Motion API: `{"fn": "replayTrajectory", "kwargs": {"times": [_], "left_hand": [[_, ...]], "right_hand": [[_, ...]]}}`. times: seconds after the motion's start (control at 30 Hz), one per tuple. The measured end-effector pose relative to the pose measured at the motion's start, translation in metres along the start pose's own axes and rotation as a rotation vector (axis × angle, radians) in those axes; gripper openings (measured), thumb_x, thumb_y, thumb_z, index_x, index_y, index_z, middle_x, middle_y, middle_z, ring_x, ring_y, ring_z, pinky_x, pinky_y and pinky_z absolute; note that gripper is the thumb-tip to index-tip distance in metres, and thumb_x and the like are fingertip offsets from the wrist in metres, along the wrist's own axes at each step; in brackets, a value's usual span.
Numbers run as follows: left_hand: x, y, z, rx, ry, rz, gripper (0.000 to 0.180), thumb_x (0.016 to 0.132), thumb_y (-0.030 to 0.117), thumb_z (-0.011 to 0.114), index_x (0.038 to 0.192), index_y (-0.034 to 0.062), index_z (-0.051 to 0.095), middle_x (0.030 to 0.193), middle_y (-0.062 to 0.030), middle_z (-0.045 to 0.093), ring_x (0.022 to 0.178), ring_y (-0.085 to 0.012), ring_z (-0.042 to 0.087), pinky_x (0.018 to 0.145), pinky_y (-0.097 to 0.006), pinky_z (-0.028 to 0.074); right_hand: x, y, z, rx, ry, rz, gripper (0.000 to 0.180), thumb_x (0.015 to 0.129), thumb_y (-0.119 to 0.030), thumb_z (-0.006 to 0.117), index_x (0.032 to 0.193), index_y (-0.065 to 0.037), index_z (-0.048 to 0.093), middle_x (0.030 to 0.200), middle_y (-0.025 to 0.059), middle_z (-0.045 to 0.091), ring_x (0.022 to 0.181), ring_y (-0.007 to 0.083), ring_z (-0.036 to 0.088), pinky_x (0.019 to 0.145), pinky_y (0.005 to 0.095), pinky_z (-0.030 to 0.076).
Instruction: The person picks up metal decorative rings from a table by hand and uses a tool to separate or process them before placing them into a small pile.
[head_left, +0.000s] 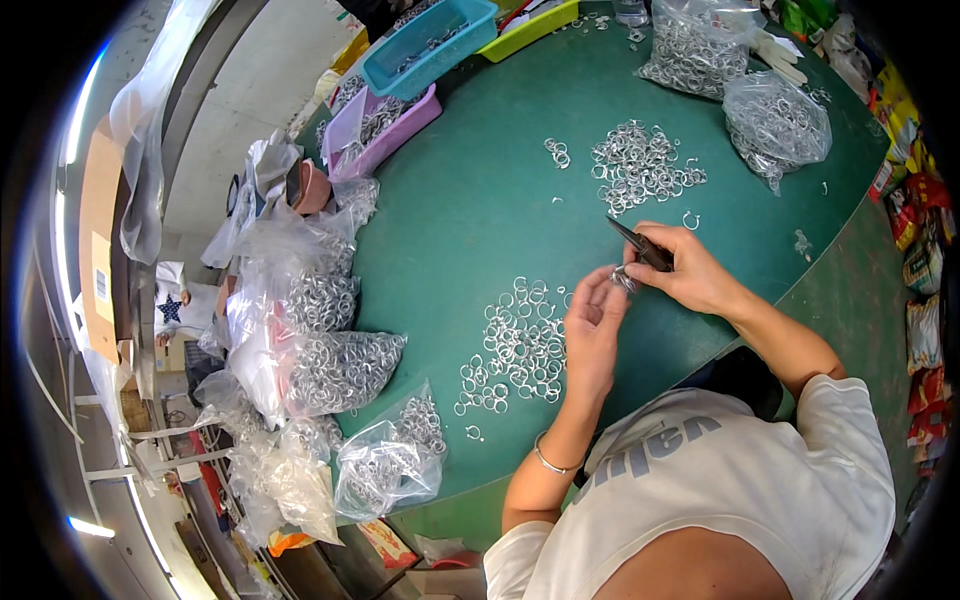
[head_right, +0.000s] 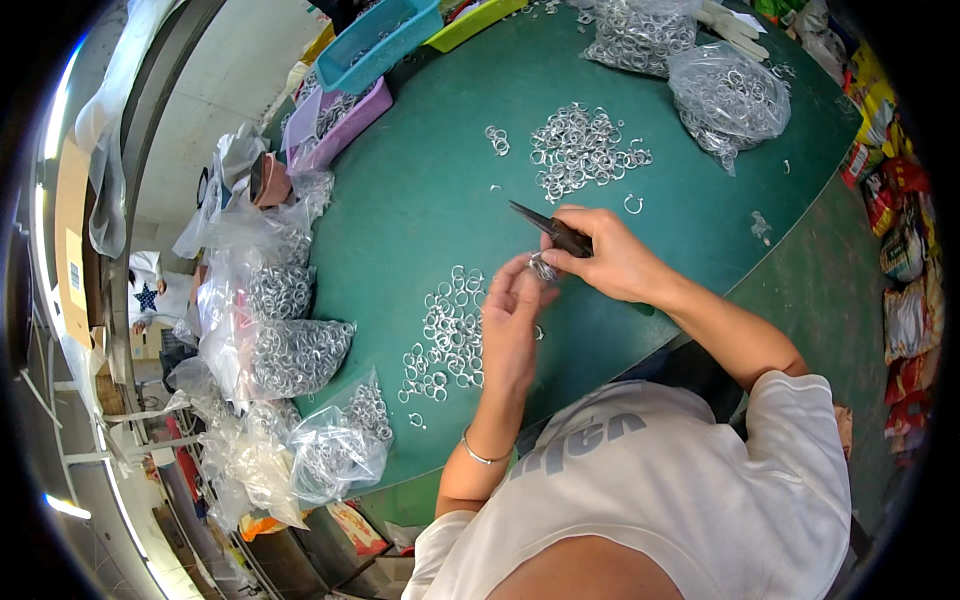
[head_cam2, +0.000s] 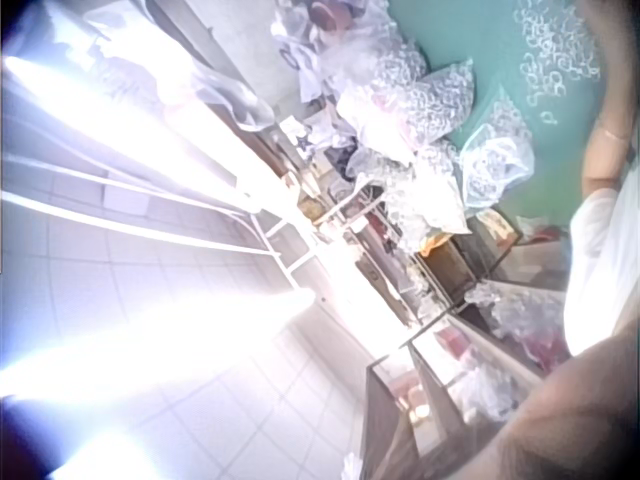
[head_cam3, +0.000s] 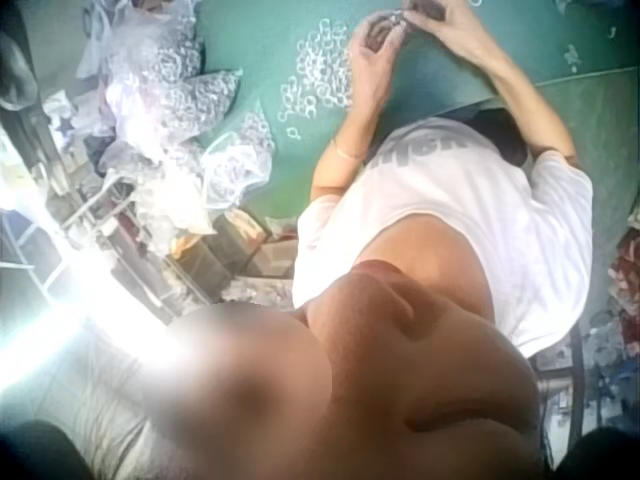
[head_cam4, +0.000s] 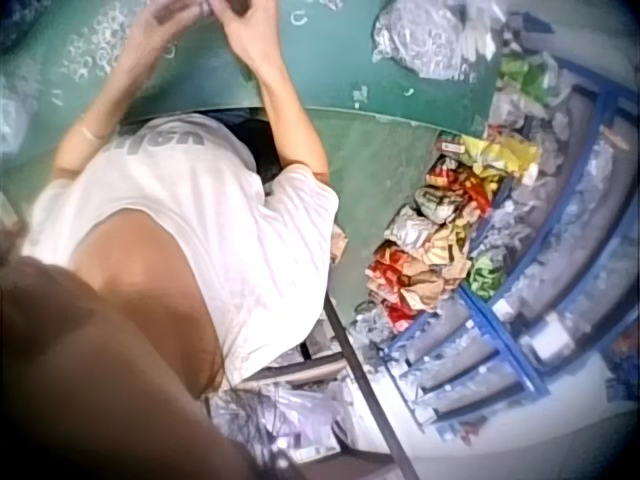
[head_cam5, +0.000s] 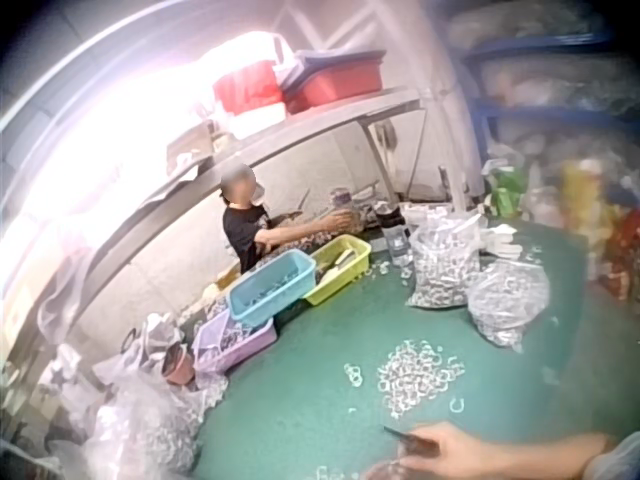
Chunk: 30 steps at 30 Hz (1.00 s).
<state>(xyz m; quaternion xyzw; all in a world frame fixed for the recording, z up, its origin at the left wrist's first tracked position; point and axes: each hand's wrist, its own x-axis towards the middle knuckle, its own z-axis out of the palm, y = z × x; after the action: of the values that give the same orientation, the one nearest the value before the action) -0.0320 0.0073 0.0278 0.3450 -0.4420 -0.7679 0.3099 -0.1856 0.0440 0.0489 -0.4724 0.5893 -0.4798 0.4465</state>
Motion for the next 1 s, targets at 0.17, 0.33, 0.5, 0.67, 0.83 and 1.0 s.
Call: {"fn": "replayTrajectory", "kwargs": {"times": [0.17, 0.33, 0.5, 0.67, 0.83, 1.0], "left_hand": [[-0.002, 0.01, 0.008, 0.891, 0.214, 0.669, 0.028, 0.079, -0.003, 0.058, 0.107, -0.0074, 0.053, 0.101, -0.0123, 0.059, 0.094, -0.018, 0.056, 0.084, -0.028, 0.044], [0.003, -0.005, -0.01, 0.315, 0.101, 0.412, 0.018, 0.078, -0.003, 0.061, 0.095, -0.0076, 0.06, 0.098, -0.0134, 0.061, 0.088, -0.0159, 0.059, 0.079, -0.025, 0.047], [0.003, 0.001, -0.012, 0.157, 0.178, 0.289, 0.012, 0.076, -0.006, 0.061, 0.089, -0.007, 0.061, 0.103, -0.0174, 0.06, 0.092, -0.0183, 0.058, 0.082, -0.027, 0.047], [0.002, 0.001, -0.014, 0.13, 0.195, 0.338, 0.008, 0.075, -0.006, 0.062, 0.082, -0.007, 0.06, 0.1, -0.0196, 0.06, 0.091, -0.0189, 0.059, 0.082, -0.028, 0.047], [0.002, 0.001, -0.014, 0.103, 0.191, 0.381, 0.012, 0.073, -0.008, 0.064, 0.083, -0.0066, 0.059, 0.097, -0.0185, 0.061, 0.092, -0.0204, 0.059, 0.082, -0.028, 0.047], [-0.001, 0.009, -0.007, 0.18, 0.152, 0.334, 0.019, 0.069, -0.011, 0.065, 0.088, -0.0078, 0.059, 0.09, -0.0154, 0.061, 0.088, -0.0196, 0.06, 0.08, -0.027, 0.048]], "right_hand": [[-0.001, 0.017, 0.007, 0.259, 0.008, 0.0, 0.008, 0.079, -0.007, 0.06, 0.077, -0.002, 0.055, 0.063, -0.0059, 0.042, 0.058, 0.004, 0.035, 0.051, 0.0216, 0.029], [0.0, 0.021, 0.013, 0.262, -0.023, -0.005, 0.01, 0.08, -0.011, 0.06, 0.082, -0.002, 0.056, 0.064, -0.0062, 0.042, 0.06, 0.003, 0.036, 0.051, 0.0211, 0.029], [-0.011, 0.015, 0.011, -0.366, 0.126, -0.127, 0.014, 0.078, -0.012, 0.061, 0.081, -0.002, 0.052, 0.067, 0.0044, 0.051, 0.058, 0.0206, 0.049, 0.052, 0.0322, 0.036], [-0.023, 0.009, 0.016, -0.587, 0.141, -0.246, 0.016, 0.074, -0.01, 0.062, 0.08, -0.003, 0.05, 0.075, 0.0113, 0.054, 0.067, 0.0343, 0.052, 0.056, 0.0413, 0.039], [-0.023, 0.017, 0.017, -0.695, 0.172, -0.337, 0.019, 0.07, -0.01, 0.065, 0.082, -0.003, 0.052, 0.074, 0.0112, 0.054, 0.068, 0.0318, 0.053, 0.055, 0.0402, 0.039], [-0.023, 0.023, 0.02, -0.742, 0.185, -0.398, 0.024, 0.066, -0.009, 0.066, 0.084, -0.005, 0.05, 0.074, 0.0087, 0.052, 0.072, 0.0293, 0.052, 0.061, 0.0399, 0.038]]}}
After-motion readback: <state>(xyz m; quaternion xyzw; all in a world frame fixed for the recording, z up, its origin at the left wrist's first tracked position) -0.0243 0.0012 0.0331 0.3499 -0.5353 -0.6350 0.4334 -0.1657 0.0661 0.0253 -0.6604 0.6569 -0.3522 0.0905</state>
